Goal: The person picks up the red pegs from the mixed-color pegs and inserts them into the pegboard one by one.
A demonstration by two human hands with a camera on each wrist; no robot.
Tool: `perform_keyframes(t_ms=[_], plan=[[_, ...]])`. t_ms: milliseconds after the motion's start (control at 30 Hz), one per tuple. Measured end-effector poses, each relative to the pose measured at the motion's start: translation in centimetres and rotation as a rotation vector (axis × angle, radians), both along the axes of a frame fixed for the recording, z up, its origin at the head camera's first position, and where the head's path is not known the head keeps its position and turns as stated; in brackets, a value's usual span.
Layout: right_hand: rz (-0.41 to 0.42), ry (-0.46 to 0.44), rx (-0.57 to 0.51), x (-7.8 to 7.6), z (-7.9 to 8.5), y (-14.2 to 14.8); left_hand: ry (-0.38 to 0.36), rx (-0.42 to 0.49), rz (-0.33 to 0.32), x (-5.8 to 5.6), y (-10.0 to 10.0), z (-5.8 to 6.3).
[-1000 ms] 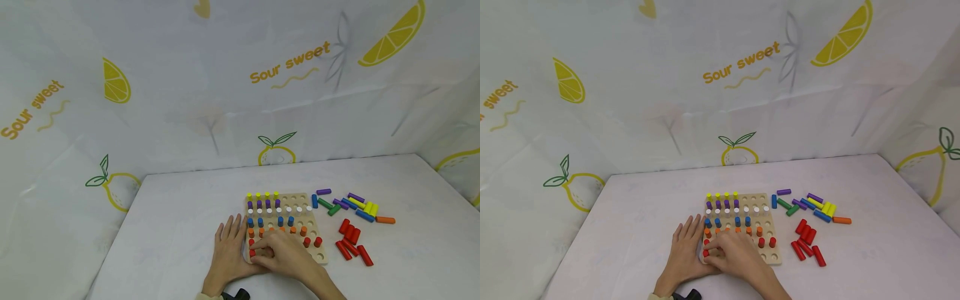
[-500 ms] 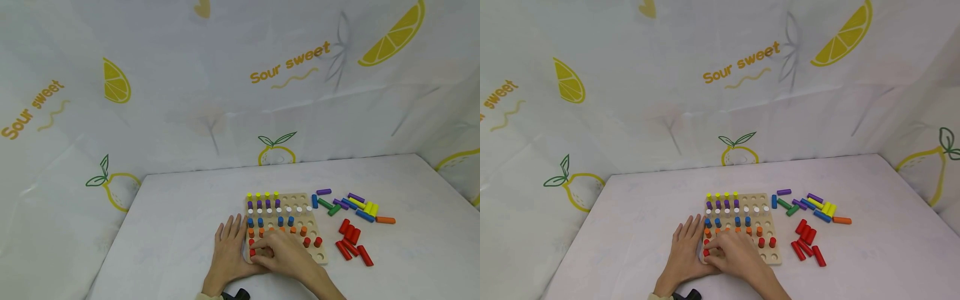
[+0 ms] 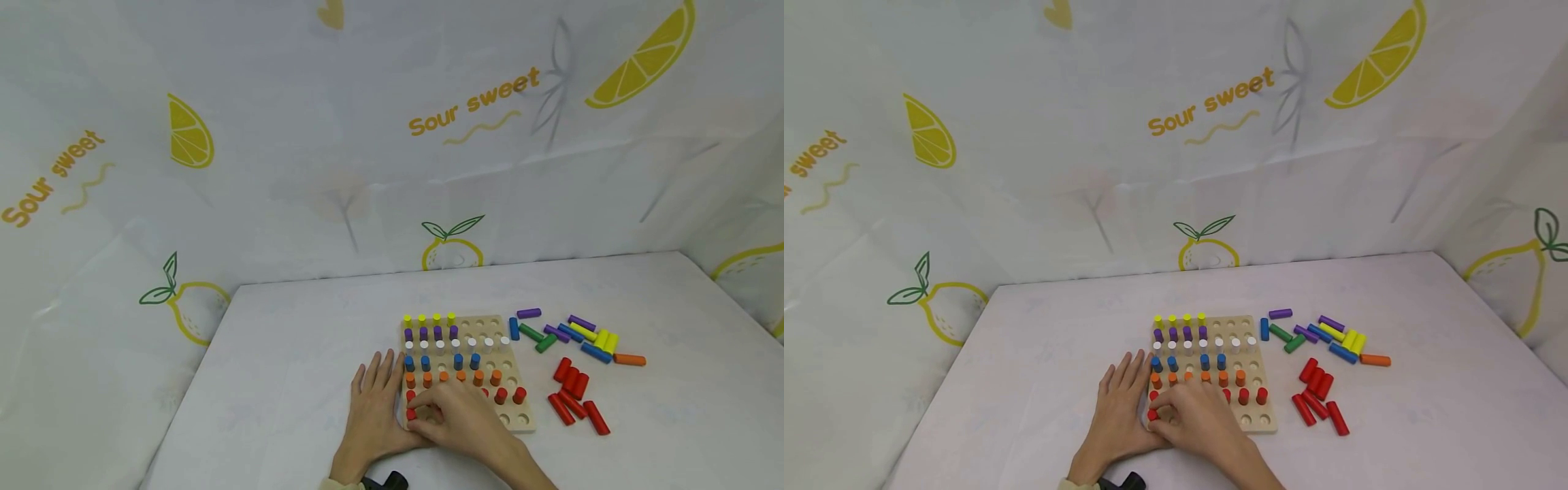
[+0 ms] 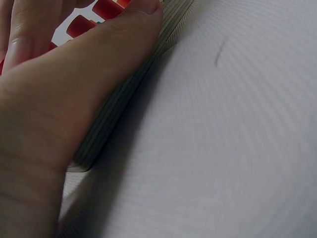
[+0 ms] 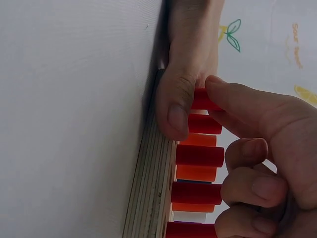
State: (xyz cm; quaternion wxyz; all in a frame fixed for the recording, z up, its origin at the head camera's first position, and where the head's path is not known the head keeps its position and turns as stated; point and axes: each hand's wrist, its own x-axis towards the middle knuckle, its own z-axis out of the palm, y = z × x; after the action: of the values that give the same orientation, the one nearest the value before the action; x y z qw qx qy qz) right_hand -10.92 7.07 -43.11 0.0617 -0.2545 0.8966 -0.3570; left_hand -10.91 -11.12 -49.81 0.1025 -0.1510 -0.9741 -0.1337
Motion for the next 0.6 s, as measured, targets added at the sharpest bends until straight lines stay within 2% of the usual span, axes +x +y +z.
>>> perform_keyframes(t_ms=[267, 600], plan=[[-0.028, -0.051, -0.003, -0.03, -0.08, -0.03, -0.023, 0.019, 0.000, 0.02, 0.01, 0.11], [-0.006, -0.047, -0.001, 0.00, 0.08, 0.09, -0.007, 0.006, 0.005, -0.01, 0.02, -0.08]])
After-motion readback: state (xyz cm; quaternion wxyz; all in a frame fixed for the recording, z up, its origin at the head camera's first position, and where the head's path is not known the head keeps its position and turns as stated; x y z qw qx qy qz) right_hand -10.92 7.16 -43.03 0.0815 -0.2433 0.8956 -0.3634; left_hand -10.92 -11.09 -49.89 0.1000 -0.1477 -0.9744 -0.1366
